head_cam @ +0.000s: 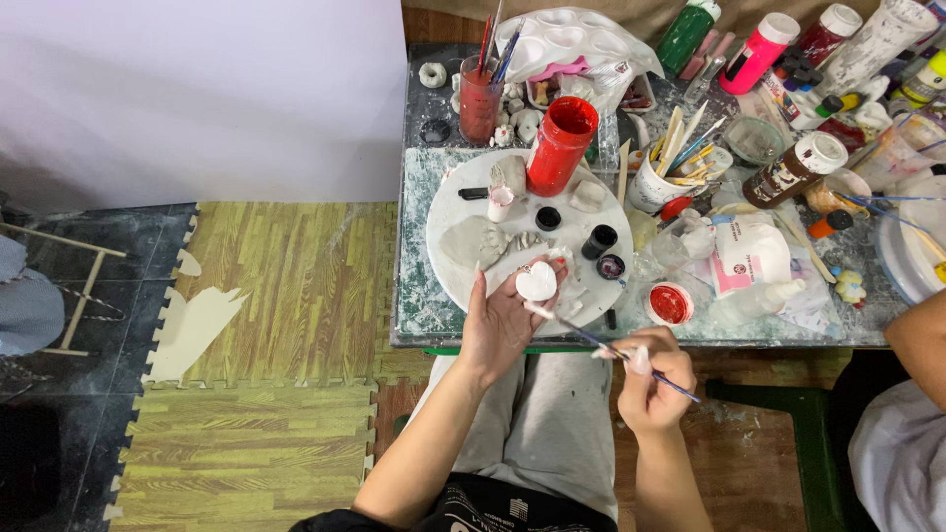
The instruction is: The person sits at a craft table and paints a small white clay ornament with a brush. They dip the brush into paint containers, apply color to the ornament, and rotate it to cover different sides.
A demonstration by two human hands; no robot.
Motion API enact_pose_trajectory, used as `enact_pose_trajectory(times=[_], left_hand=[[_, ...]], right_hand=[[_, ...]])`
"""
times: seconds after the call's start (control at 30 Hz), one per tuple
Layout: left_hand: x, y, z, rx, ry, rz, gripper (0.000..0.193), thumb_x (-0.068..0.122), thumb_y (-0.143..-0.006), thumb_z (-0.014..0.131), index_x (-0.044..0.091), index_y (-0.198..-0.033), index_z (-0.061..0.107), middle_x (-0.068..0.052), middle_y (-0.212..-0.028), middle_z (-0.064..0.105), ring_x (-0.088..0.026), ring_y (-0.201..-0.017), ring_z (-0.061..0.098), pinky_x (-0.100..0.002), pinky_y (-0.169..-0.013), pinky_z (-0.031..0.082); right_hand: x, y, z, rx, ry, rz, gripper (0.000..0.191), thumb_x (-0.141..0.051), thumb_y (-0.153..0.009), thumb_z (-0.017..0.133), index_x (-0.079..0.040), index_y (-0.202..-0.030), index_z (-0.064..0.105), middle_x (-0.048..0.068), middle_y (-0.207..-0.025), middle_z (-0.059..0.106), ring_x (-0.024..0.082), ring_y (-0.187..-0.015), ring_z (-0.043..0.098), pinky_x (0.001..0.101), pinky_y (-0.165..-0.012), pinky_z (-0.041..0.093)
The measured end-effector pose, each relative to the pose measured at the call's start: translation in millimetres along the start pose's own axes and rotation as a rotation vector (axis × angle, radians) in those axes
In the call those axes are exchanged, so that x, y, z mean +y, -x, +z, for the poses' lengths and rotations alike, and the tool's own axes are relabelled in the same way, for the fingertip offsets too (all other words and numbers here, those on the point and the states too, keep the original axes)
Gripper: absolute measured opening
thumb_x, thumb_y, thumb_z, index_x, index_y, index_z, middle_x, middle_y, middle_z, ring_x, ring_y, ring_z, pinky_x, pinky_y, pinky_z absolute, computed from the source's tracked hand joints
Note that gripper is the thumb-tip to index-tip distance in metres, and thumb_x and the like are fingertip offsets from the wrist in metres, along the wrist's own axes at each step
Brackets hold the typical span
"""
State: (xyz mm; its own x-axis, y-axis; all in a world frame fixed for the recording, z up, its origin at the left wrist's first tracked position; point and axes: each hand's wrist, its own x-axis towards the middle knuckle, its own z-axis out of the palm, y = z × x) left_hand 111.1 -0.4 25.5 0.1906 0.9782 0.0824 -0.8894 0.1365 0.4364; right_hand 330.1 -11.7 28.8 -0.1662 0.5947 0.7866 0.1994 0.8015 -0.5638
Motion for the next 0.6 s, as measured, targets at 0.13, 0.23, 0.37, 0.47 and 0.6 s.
enact_pose_trajectory(times=[0.13, 0.23, 0.37, 0.47, 0.6], left_hand=[[-0.6, 0.0, 0.7, -0.027, 0.011, 0.008, 0.087, 0.066, -0.105, 0.012, 0.0, -0.155, 0.038, -0.017, -0.158, 0.045, -0.027, -0.151, 0.039, -0.039, -0.128, 0.028], [0.1, 0.5, 0.2, -0.04, 0.037, 0.008, 0.087, 0.065, -0.105, 0.014, -0.001, -0.155, 0.039, -0.017, -0.159, 0.044, -0.028, -0.151, 0.039, -0.041, -0.128, 0.027], [0.7, 0.0, -1.0, -0.049, 0.03, 0.013, 0.086, 0.065, -0.105, 0.015, -0.001, -0.155, 0.039, -0.017, -0.16, 0.044, -0.028, -0.152, 0.038, -0.041, -0.128, 0.026], [-0.3, 0.0, -1.7, -0.039, 0.043, 0.005, 0.087, 0.066, -0.105, 0.015, -0.001, -0.155, 0.039, -0.016, -0.16, 0.043, -0.027, -0.151, 0.039, -0.04, -0.128, 0.026], [-0.5, -0.2, -2.6, -0.052, 0.003, 0.026, 0.087, 0.066, -0.105, 0.016, -0.001, -0.156, 0.039, -0.018, -0.16, 0.043, -0.027, -0.151, 0.039, -0.041, -0.128, 0.027]], right_hand=[[2.4, -1.4, -0.1, 0.066, -0.039, 0.027, 0.013, -0.006, -0.106, 0.051, -0.001, -0.104, 0.039, 0.021, -0.1, 0.069, 0.015, -0.079, 0.062, 0.0241, -0.061, 0.05], [1.0, -3.1, -0.2, 0.007, 0.062, -0.039, 0.013, -0.006, -0.106, 0.052, -0.003, -0.102, 0.04, 0.02, -0.096, 0.071, 0.018, -0.081, 0.061, 0.0281, -0.065, 0.049], [-3.1, -5.8, -0.1, 0.034, 0.027, -0.025, 0.013, -0.007, -0.107, 0.05, -0.003, -0.104, 0.039, 0.02, -0.098, 0.07, 0.018, -0.082, 0.059, 0.0285, -0.066, 0.05], [-5.4, -9.3, -0.2, -0.013, 0.06, -0.059, 0.011, -0.007, -0.107, 0.051, -0.002, -0.103, 0.042, 0.021, -0.097, 0.07, 0.021, -0.085, 0.062, 0.0315, -0.068, 0.052], [-9.7, -10.9, 0.3, 0.023, 0.019, -0.025, 0.014, -0.01, -0.109, 0.051, -0.003, -0.102, 0.041, 0.016, -0.095, 0.071, 0.017, -0.082, 0.06, 0.0297, -0.069, 0.05]])
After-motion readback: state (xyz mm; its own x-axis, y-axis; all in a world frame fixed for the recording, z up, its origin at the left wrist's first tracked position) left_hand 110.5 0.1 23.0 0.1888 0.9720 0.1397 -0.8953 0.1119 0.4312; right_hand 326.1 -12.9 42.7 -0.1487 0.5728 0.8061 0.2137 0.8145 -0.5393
